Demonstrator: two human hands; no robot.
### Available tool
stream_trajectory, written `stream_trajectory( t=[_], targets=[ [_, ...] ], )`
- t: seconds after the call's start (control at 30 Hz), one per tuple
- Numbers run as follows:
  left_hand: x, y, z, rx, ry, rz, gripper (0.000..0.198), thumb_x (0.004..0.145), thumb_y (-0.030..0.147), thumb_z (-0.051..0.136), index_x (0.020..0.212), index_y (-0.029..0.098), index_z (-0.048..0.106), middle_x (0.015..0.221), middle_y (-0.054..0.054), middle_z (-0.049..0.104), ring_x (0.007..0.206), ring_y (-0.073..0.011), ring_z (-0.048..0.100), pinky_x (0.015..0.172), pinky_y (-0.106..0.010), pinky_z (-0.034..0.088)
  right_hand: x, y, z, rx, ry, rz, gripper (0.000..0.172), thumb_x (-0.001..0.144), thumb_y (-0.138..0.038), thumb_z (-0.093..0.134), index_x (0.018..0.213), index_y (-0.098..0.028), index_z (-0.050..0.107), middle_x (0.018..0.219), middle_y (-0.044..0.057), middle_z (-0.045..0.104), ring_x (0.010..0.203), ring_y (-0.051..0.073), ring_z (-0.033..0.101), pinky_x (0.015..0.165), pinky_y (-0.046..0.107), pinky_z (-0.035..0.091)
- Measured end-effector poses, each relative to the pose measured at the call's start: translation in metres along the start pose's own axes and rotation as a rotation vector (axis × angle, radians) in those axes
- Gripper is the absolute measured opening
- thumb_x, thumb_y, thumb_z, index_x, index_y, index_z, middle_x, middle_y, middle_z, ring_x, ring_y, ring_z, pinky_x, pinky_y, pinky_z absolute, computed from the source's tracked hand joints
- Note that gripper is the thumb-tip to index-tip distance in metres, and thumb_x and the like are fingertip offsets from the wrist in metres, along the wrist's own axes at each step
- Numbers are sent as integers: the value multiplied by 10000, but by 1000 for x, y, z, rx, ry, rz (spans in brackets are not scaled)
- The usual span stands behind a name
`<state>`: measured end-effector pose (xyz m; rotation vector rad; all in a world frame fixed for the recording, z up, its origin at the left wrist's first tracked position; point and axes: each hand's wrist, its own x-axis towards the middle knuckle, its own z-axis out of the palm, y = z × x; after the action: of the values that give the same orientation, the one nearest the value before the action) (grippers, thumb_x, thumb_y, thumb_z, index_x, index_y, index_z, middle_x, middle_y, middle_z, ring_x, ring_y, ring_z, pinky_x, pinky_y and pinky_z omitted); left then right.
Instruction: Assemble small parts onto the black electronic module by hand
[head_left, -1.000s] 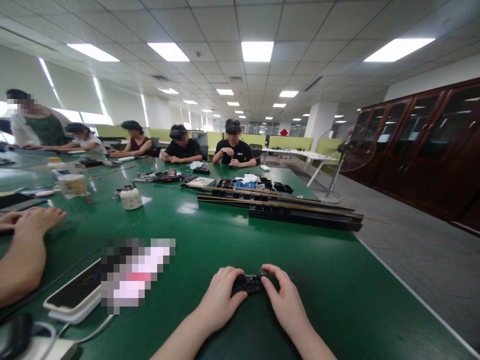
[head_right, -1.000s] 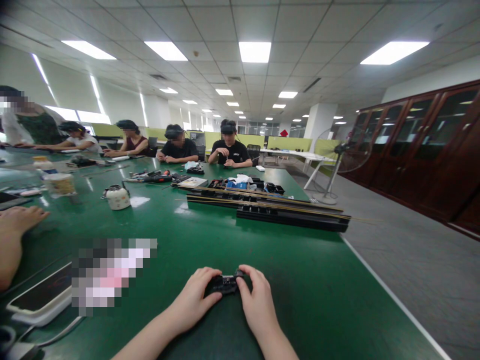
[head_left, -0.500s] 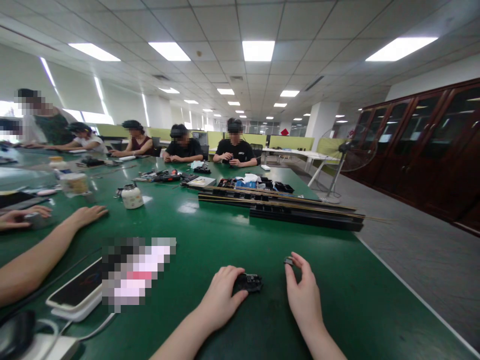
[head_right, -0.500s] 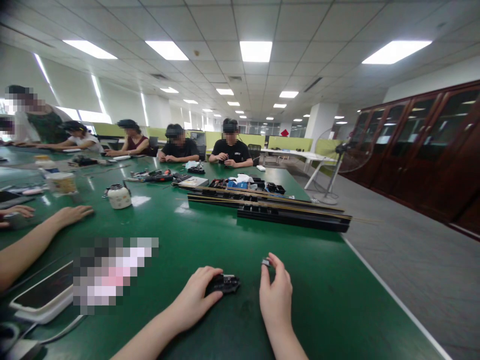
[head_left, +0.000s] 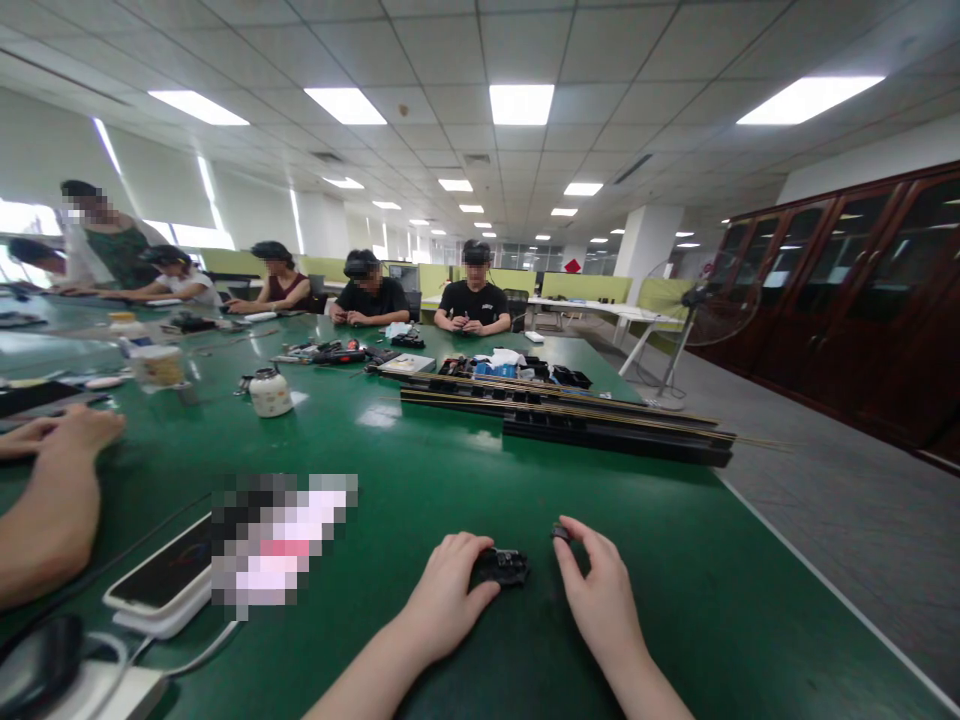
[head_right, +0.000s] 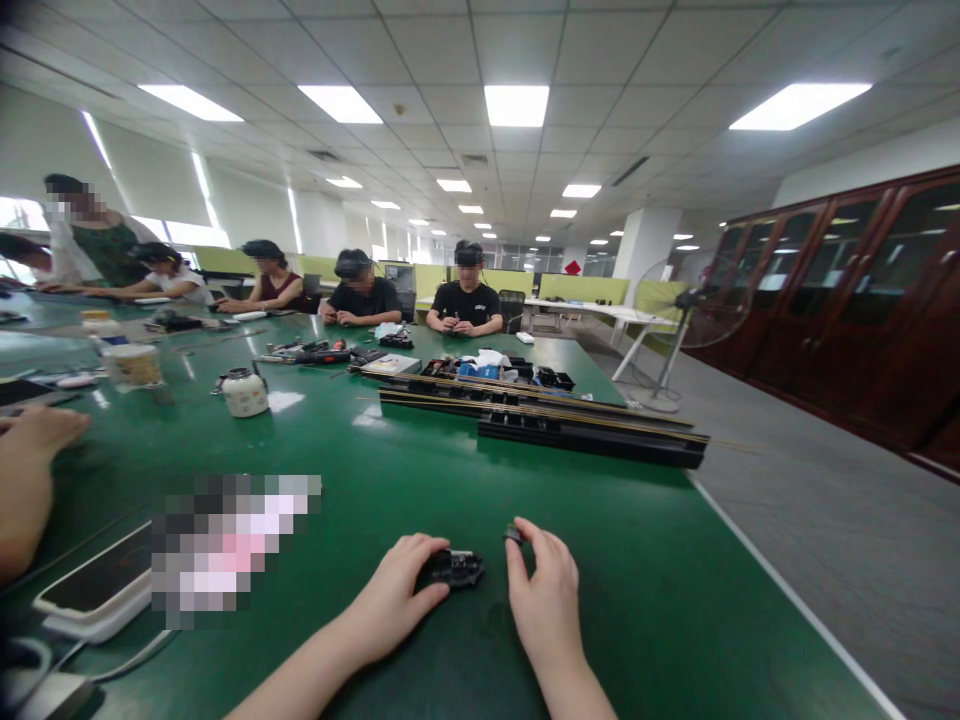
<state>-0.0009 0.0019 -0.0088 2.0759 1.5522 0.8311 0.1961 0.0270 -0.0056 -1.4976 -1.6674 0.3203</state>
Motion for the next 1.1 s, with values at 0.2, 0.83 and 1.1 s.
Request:
stream_trajectory(
  t=[0.2,0.83,1.1],
  targets=[
    [-1,0,1,-5,8,2,350,710,217,567,1058,204,533,1038,-54,583,986,-211,485,885,-334,370,-7,-6,8,15,-154,-73,251,752,-308,507,954,-228,633,988,63,647,1008,238,539,912,417,403],
    [1,-7,5,-29,32,34,355,697,230,585,1048,224,532,1035,-53,583,977,-225,489,869,-356,371,-12,-18,9,60,-290,-213,222,775,-308,532,974,-297,629,1042,17,653,1103,257,475,969,496,309],
    [1,-4,5,-31,27,43,347,701,198,570,1045,223,533,1020,-54,587,961,-223,492,856,-354,376,-14,-16,12,-47,-377,-228,215,739,-286,578,925,-379,633,1067,-33,644,1113,270,470,945,519,295]
  ],
)
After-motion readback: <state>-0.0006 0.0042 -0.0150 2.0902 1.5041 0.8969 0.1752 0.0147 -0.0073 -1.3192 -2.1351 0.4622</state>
